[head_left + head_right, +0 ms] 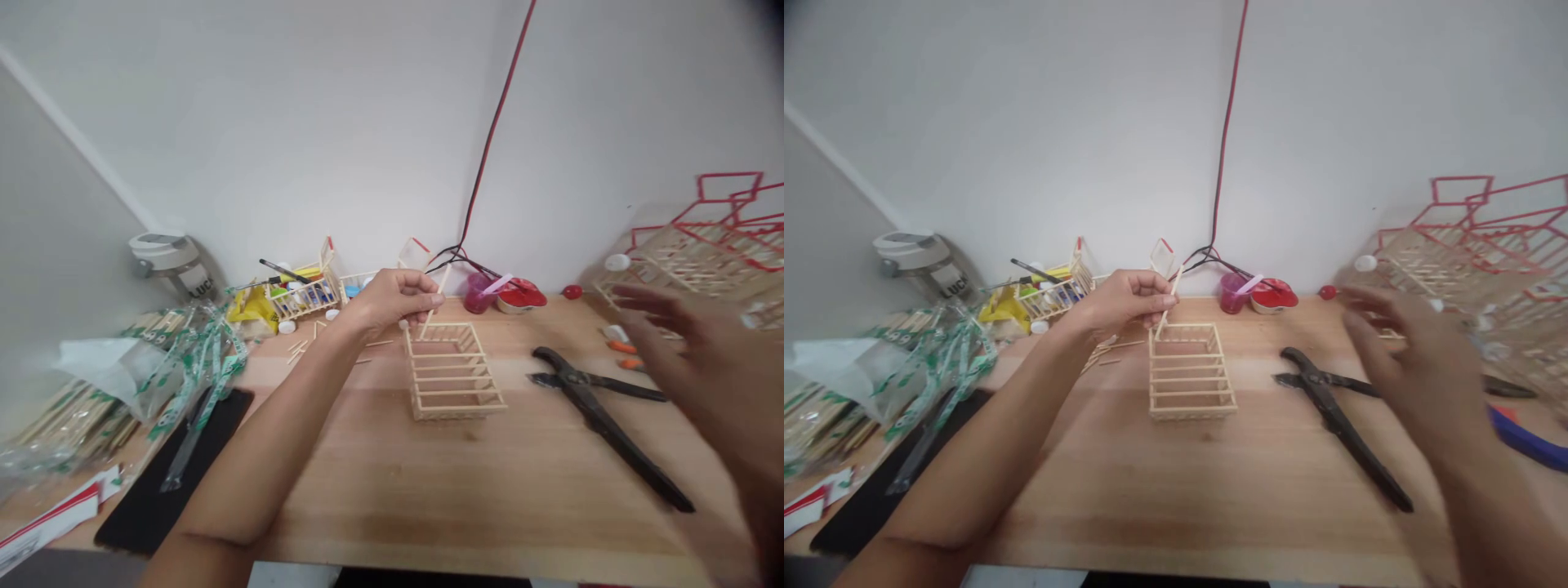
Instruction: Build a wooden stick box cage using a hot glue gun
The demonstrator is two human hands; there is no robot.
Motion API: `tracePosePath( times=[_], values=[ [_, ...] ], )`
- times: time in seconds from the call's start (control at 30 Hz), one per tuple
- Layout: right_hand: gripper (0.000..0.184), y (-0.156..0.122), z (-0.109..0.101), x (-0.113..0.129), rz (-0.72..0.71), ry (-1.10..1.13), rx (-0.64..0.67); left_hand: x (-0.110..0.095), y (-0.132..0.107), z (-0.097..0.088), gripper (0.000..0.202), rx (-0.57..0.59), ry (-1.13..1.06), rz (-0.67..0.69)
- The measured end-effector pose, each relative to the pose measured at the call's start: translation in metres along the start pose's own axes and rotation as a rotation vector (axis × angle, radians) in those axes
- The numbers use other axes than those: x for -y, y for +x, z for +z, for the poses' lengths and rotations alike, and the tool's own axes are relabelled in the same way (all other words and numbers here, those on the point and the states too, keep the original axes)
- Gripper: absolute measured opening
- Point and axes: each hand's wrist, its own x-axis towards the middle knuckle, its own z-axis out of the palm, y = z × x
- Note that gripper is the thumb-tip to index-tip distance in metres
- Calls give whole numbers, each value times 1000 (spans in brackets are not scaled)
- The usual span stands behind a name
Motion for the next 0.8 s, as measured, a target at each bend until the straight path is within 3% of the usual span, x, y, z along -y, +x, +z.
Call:
tracePosePath(
  times=[0.1,0.17,0.4,0.8],
  values=[
    [34,4,31,60,5,189,-15,2,1,0,8,6,100,14],
    [32,0,47,75,5,249,1,2,0,0,8,14,168,31],
    [38,-21,72,47,119,277,188,1,-4,4,8,30,424,87],
    [45,-21,73,44,179,288,218,9,1,11,7,34,628,191]
  ],
)
